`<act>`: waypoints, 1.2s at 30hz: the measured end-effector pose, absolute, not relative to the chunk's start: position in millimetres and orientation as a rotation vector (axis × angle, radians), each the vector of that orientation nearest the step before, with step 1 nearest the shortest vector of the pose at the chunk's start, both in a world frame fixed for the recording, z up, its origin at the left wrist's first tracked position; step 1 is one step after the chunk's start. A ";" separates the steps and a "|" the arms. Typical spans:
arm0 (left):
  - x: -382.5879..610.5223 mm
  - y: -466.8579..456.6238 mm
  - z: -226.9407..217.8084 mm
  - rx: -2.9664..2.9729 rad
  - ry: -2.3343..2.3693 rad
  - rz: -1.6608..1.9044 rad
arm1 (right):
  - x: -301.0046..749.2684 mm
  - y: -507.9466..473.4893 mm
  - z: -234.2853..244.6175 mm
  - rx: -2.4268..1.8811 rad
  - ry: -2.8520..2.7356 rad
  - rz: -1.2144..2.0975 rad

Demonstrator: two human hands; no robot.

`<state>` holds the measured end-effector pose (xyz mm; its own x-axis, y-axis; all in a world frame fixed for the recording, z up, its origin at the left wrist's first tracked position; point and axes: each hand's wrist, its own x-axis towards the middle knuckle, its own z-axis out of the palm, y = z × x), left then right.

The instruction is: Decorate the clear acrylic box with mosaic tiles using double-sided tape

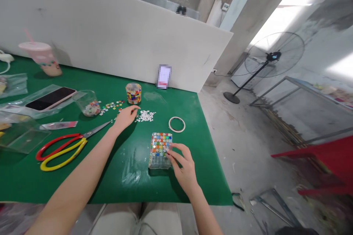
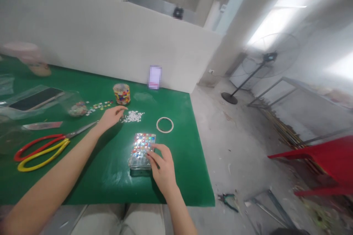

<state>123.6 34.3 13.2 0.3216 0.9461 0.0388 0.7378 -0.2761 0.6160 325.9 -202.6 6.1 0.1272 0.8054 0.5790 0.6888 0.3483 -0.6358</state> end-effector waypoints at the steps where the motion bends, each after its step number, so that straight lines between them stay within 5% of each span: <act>1: 123.6 34.4 12.2 2.086 1.475 0.559 | 327.0 -203.4 5.6 -1.381 -1.602 0.138; 36: 142.6 12.8 19.8 2.047 1.258 0.597 | 321.1 -190.9 3.8 -1.654 -1.117 0.817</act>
